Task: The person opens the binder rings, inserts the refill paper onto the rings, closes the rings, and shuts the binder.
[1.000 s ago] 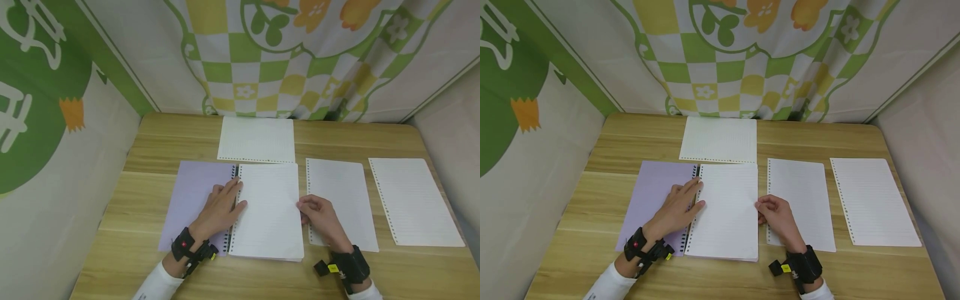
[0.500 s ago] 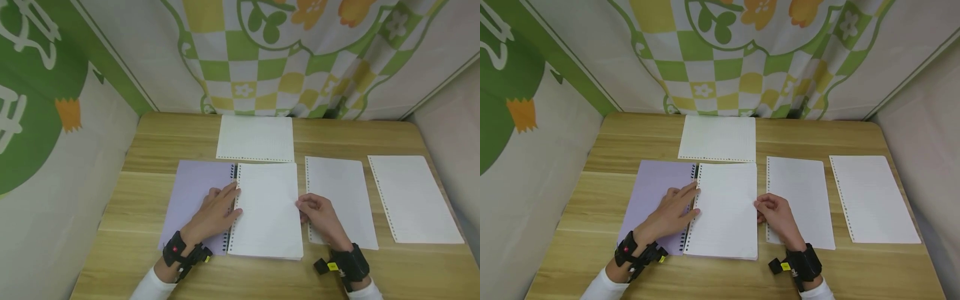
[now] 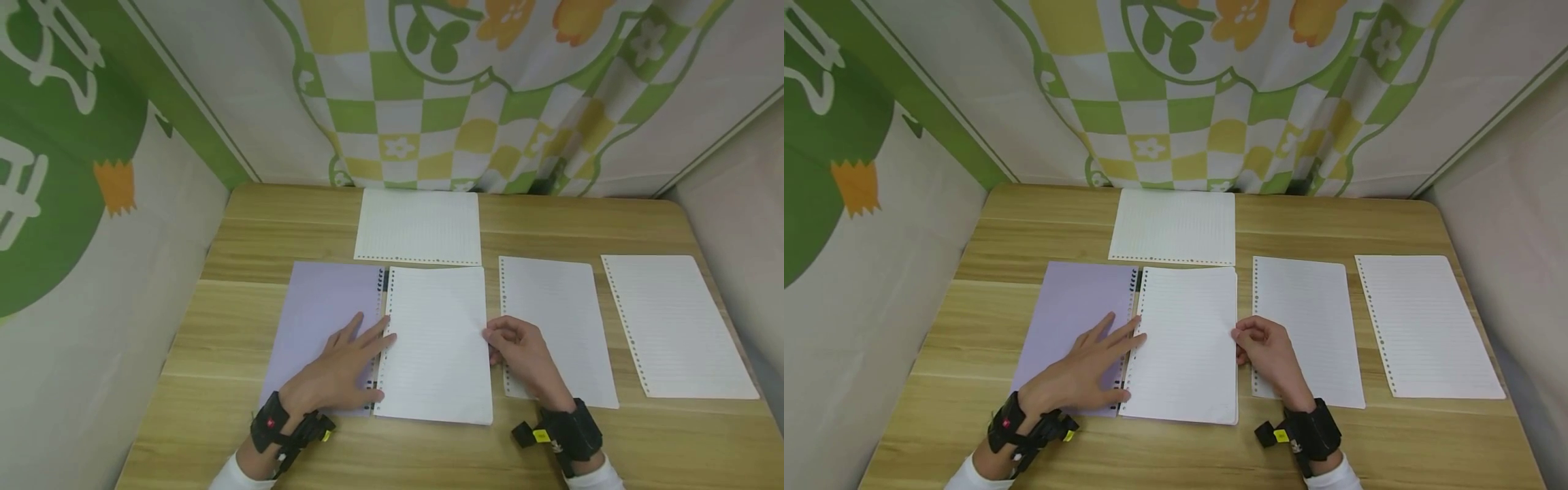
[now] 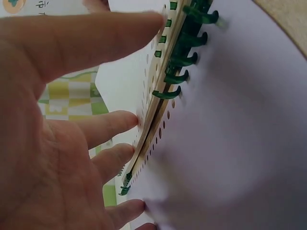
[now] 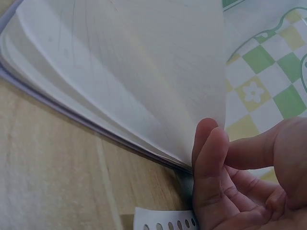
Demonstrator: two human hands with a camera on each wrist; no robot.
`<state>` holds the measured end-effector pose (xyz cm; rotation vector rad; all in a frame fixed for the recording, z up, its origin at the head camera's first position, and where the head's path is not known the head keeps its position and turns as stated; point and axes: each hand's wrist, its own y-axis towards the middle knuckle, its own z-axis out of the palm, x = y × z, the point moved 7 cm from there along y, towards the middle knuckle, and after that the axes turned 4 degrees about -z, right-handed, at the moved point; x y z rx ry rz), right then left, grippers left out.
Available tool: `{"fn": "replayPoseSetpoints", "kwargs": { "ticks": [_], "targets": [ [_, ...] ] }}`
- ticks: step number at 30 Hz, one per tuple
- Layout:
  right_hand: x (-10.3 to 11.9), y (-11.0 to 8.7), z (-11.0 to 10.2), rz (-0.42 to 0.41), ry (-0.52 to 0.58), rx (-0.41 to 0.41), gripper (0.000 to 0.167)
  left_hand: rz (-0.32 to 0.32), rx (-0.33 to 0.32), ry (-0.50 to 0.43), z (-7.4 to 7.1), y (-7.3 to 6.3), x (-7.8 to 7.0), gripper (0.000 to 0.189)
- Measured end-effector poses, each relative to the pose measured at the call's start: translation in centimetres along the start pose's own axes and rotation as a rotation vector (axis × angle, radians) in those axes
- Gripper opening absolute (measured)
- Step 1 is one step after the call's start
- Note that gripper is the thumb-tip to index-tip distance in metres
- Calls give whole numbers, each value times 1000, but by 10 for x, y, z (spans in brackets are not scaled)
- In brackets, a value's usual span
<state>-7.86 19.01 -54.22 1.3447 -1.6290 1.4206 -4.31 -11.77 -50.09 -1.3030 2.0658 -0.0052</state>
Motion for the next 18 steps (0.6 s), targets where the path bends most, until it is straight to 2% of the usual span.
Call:
{"fn": "replayPoseSetpoints", "kwargs": {
  "ticks": [14,18],
  "targets": [
    [4,-3,-8,-43,-49,-19,22,10,10,11,3,0,-4,87],
    [5,-3,-13,-60,-44,-28,23,15,15,23,4,-1,-4,92]
  ]
}}
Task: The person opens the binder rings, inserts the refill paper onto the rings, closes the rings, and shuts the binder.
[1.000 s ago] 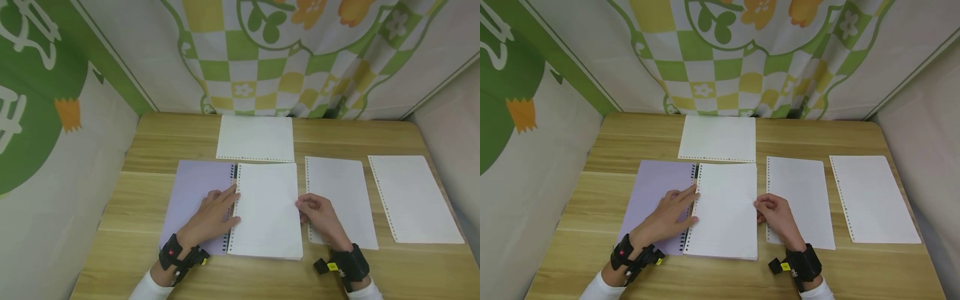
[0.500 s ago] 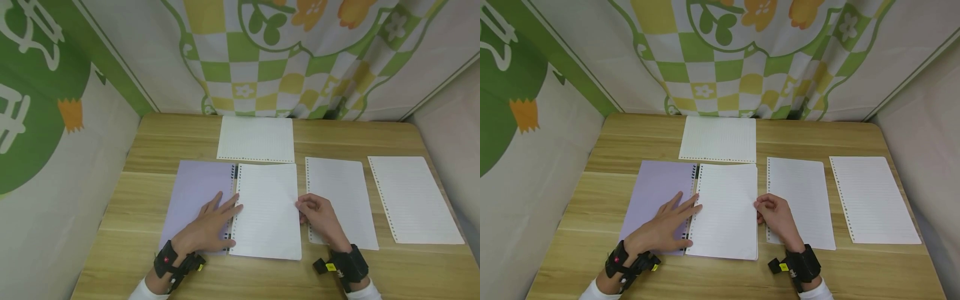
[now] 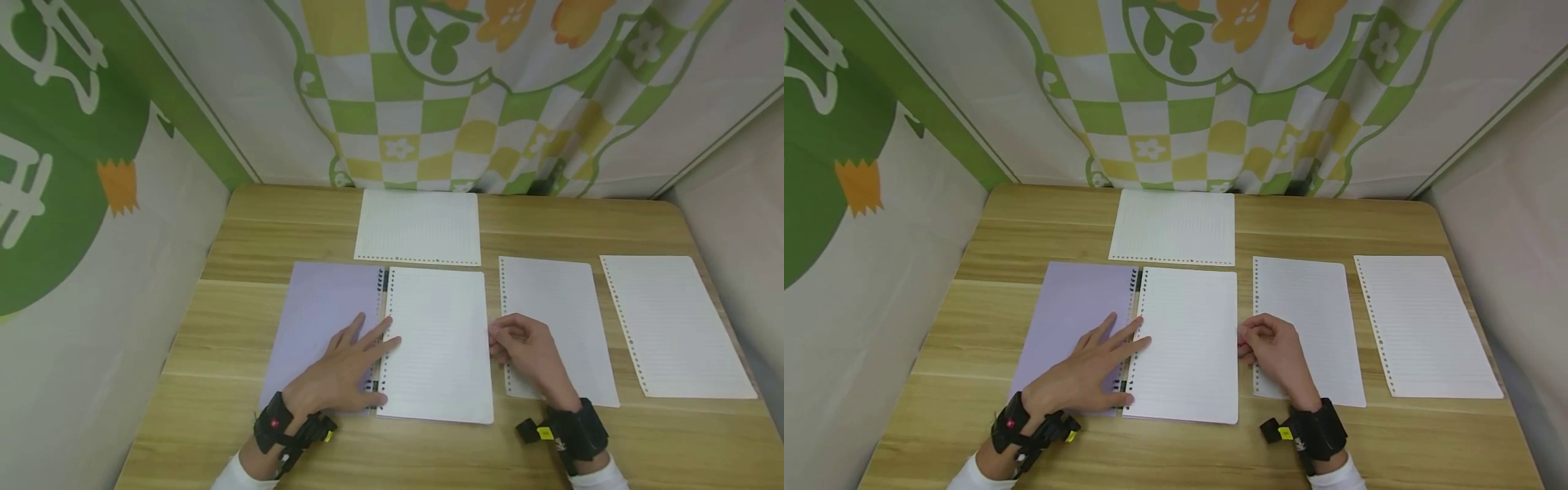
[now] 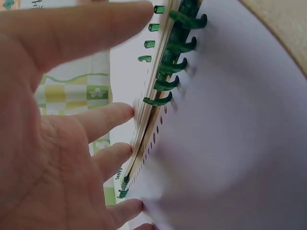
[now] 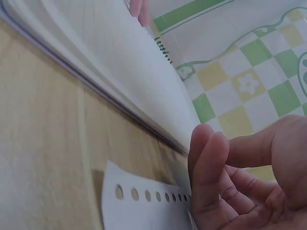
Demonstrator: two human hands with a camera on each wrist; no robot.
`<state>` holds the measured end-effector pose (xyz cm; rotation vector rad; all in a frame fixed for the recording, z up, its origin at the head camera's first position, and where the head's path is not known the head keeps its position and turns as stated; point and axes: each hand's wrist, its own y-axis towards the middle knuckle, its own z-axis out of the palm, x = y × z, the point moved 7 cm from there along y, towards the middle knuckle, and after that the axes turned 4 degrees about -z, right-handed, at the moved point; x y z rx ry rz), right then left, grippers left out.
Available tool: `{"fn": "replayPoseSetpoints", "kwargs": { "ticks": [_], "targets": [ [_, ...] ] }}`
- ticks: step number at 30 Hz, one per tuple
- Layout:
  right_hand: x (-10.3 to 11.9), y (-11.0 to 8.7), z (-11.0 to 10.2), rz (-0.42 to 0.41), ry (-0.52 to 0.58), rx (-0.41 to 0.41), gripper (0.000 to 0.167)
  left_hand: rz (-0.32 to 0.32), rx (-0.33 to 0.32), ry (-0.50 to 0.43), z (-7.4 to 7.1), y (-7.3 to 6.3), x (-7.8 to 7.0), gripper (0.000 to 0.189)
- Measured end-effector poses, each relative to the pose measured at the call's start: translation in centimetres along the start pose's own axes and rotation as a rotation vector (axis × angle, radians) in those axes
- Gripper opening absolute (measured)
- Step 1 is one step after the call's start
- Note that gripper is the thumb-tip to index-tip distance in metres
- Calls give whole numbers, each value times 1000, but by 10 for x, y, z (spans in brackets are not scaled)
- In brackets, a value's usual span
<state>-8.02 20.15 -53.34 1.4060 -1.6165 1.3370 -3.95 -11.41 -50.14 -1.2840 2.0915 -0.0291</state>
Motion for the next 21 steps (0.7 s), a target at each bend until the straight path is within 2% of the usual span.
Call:
{"fn": "replayPoseSetpoints", "kwargs": {
  "ticks": [11,17,21],
  "targets": [
    [-4,1,-16,-3,-34,-28,24,12,41,66,4,2,-1,116],
    [-5,-2,-26,1,-47,-53,21,11,45,73,2,3,-1,114],
    [-4,-7,-40,-27,-90,-94,23,22,20,27,-1,7,-8,107]
  ]
}}
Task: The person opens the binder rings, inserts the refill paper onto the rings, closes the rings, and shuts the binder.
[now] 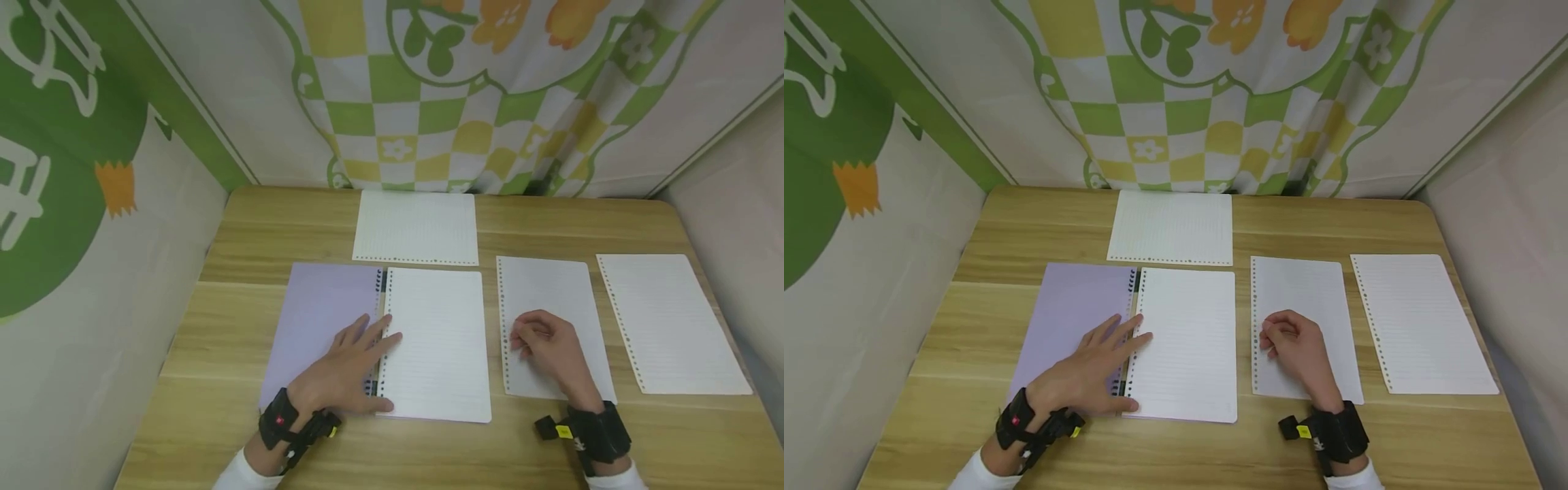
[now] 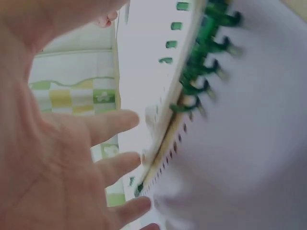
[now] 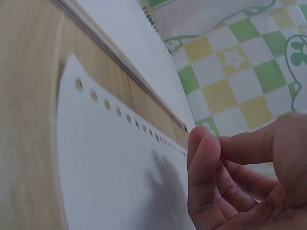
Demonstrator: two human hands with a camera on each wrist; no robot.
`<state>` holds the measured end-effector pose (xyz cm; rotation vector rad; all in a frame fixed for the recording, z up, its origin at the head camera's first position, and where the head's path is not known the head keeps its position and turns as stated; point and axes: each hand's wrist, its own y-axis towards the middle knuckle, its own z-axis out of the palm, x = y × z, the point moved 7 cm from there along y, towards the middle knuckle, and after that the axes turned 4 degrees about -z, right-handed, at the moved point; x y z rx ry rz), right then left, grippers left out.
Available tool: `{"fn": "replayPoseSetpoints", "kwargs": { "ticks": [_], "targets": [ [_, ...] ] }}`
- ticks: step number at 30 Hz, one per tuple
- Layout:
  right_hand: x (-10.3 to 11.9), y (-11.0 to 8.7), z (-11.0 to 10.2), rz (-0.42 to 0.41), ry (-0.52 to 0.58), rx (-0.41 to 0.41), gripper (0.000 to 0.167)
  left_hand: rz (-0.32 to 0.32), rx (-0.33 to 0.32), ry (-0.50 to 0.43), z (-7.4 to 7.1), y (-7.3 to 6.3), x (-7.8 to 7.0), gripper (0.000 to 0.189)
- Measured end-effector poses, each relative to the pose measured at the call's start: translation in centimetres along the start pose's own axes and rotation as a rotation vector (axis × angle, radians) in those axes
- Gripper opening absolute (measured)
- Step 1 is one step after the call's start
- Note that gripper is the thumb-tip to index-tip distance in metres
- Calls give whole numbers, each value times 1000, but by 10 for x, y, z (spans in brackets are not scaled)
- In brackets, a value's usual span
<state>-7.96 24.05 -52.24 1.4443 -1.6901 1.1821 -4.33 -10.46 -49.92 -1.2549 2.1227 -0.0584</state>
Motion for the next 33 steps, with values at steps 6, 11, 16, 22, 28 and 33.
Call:
{"fn": "replayPoseSetpoints", "kwargs": {
  "ticks": [6,11,16,22,28,33],
  "targets": [
    [-3,-4,-29,-97,-98,-95,26,25,-50,9,4,25,-22,90],
    [-6,-9,-53,-162,-250,-184,26,75,-77,86,11,47,-50,70],
    [-12,-16,-69,-121,-295,-231,33,133,-65,218,22,62,-83,65],
    [-19,-23,-84,-61,-291,-287,38,254,-68,357,43,74,-119,60],
    [-24,-25,-91,2,-268,-306,42,318,-51,450,60,79,-135,55],
    [-26,-26,-97,47,-244,-333,44,318,-38,495,65,80,-137,53]
  ]
}}
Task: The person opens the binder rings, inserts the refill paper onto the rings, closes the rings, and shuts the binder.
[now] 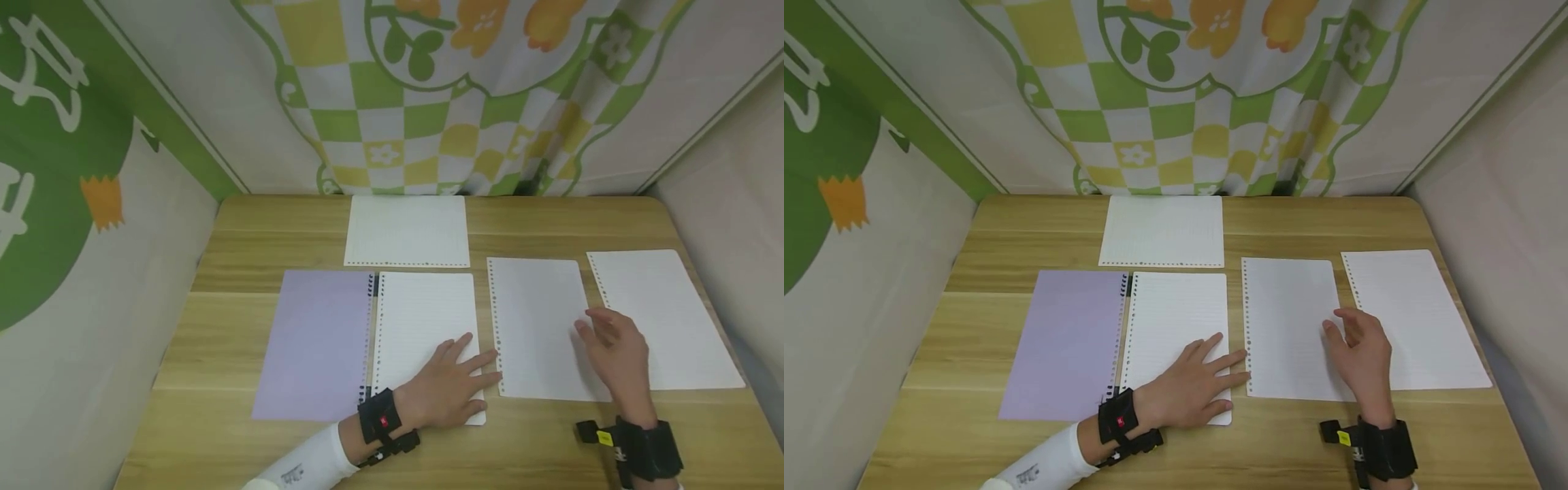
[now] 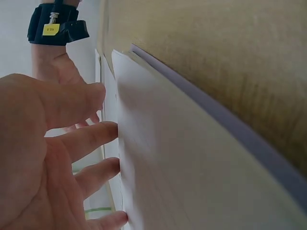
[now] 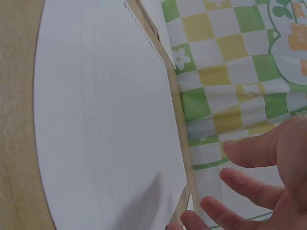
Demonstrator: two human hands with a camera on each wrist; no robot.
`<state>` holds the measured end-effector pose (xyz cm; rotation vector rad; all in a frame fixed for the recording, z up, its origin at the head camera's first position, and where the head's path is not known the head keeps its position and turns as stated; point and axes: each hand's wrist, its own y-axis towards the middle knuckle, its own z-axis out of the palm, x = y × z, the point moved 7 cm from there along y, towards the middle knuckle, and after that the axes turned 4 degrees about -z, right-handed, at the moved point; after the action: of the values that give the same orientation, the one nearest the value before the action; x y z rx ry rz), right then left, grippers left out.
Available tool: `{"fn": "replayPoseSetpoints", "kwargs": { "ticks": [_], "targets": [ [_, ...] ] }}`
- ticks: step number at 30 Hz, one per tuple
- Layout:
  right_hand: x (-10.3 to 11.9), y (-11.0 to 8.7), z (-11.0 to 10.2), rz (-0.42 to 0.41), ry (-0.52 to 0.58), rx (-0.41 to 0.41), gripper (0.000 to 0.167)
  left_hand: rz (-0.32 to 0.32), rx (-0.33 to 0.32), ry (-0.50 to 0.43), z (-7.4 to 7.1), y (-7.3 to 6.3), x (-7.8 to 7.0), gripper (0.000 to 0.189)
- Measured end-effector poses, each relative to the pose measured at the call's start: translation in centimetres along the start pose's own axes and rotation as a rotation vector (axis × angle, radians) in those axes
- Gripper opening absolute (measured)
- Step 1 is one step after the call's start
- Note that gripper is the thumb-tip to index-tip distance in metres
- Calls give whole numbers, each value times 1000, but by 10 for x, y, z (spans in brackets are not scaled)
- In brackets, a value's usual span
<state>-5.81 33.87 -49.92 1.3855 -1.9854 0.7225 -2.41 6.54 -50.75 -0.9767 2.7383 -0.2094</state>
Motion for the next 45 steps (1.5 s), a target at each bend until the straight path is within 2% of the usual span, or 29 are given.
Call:
{"fn": "replayPoseSetpoints", "kwargs": {
  "ticks": [6,10,14,21,24,27,31,34,38,45],
  "targets": [
    [-4,1,-5,57,39,-19,48,-10,2,-15,-1,-1,0,53],
    [-4,0,-8,68,2,-21,51,-16,1,-15,-1,-2,0,53],
    [-3,0,-11,61,-38,4,55,-15,-2,-17,-1,-2,-1,54],
    [-9,1,-13,105,-8,40,60,-11,-4,-20,1,-1,-3,54],
    [-10,2,-13,116,-54,72,63,-7,-7,-1,0,-1,-4,54],
    [-9,3,-10,102,-133,159,71,-8,-7,12,0,-1,-4,54],
    [-4,4,-3,23,-229,258,87,-14,-4,29,-1,-1,-4,54],
    [1,4,3,-30,-269,266,96,-22,3,25,-1,-1,-4,54],
    [3,2,9,-45,-286,256,99,-34,16,0,-1,-1,-4,54],
    [-1,2,9,12,-283,273,107,-29,12,10,-1,-2,-6,54]
  ]
}}
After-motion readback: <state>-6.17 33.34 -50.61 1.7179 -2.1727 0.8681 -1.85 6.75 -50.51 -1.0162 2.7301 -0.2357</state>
